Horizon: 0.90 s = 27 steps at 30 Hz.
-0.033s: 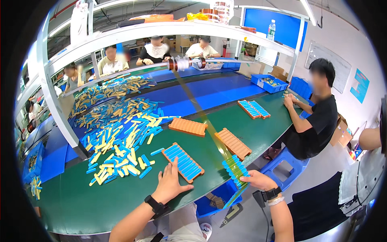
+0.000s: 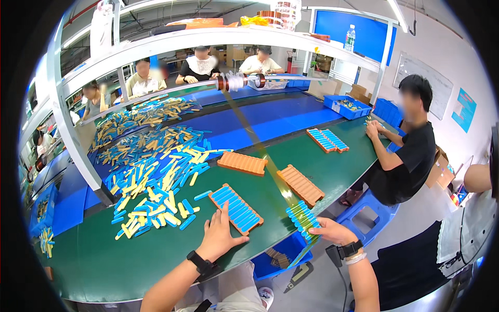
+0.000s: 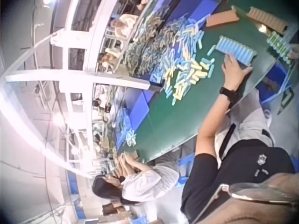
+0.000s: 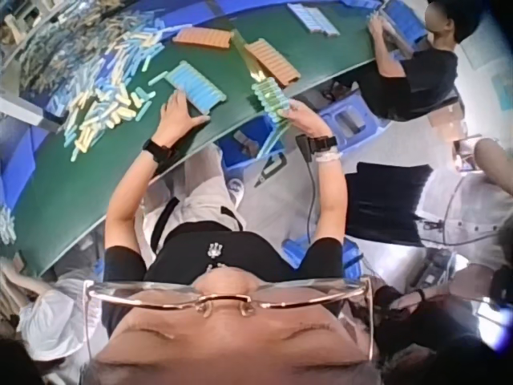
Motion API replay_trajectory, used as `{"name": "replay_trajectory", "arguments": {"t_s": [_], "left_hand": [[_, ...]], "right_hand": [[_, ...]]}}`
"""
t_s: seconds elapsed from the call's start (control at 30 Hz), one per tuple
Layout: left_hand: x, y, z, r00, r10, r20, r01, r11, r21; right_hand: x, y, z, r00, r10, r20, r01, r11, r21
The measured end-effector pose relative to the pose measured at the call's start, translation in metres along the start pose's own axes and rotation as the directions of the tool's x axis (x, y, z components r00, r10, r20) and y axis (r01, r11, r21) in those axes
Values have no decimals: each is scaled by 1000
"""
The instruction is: The recorder is sitting at a workbench and placing small blue and yellow plastic components into a brown tray.
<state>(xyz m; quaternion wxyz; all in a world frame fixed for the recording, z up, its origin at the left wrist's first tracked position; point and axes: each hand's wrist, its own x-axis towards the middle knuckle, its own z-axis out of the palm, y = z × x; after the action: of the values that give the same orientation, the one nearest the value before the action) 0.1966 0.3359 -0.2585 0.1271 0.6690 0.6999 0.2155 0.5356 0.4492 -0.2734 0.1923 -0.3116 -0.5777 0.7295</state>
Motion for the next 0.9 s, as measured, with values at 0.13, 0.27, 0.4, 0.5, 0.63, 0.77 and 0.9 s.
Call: {"name": "replay_trajectory", "arguments": {"t_s": [0.13,0.27,0.4,0.5,0.63,0.77,0.9], "left_hand": [[5,-1,5,999,-9,-53,4,996,-93],[7,1,13,998,17,-66,-27,989,-144],[15,19,20,999,37,9,-36,993,-109],[27,23,32,997,60,41,-55,993,-108],[21,35,24,998,69,7,-68,994,-85],[18,33,6,986,142,89,-125,978,-166],[18,18,-7,948,298,108,-277,944,-179]], "right_hand": [[5,-2,-4,996,55,66,-58,998,39],[12,-8,1,995,93,43,-94,995,34],[23,-6,-1,985,159,-70,-156,986,51],[29,-5,-1,984,170,-59,-171,985,-5],[26,-18,0,995,76,-62,-72,995,69],[29,-17,-18,994,87,-64,-81,993,87],[31,-32,-5,994,106,-37,-102,991,85]]}}
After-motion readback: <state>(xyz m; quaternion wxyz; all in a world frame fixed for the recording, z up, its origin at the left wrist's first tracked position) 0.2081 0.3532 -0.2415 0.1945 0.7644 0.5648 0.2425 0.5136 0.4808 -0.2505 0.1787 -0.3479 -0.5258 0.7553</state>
